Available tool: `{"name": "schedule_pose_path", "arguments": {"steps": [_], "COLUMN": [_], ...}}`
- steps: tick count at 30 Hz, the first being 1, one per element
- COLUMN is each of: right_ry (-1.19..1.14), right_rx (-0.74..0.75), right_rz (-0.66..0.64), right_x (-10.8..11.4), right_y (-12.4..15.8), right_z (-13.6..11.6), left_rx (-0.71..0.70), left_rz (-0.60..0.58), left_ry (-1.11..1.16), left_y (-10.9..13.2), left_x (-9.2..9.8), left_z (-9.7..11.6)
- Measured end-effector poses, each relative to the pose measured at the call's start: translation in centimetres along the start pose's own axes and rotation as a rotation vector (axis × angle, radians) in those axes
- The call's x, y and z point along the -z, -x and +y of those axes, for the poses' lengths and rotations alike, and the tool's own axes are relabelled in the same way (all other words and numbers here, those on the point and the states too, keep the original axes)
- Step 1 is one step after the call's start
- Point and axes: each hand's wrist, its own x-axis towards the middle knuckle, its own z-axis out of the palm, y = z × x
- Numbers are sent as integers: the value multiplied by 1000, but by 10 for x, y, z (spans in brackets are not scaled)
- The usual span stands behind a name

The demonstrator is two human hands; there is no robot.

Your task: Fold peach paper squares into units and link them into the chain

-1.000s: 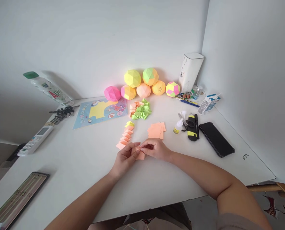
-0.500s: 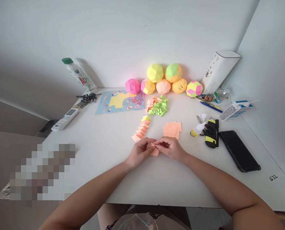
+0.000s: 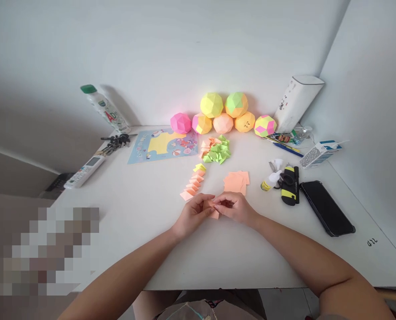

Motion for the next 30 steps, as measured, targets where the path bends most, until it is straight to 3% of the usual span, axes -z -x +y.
{"name": "schedule_pose_path", "arguments": {"steps": [4, 11, 17, 23, 30], "right_ry": [24, 27, 105, 201, 188], "right_rx": [23, 60, 133, 210, 197], "right_rz": [17, 3, 43, 91, 98], "right_x": [-2, -3, -6, -8, -8], "right_y": [1, 2, 3, 2, 3], "right_z": [4, 5, 4, 4, 4], "left_rx": [107, 176, 110, -34, -84], "left_rz": [9, 49, 69, 47, 31], "left_ry": [78, 177, 104, -164, -287], "left_y": [0, 3, 3, 2, 4], "left_x": [1, -1, -3, 0, 0], "left_z": [-1, 4, 7, 5, 9]}}
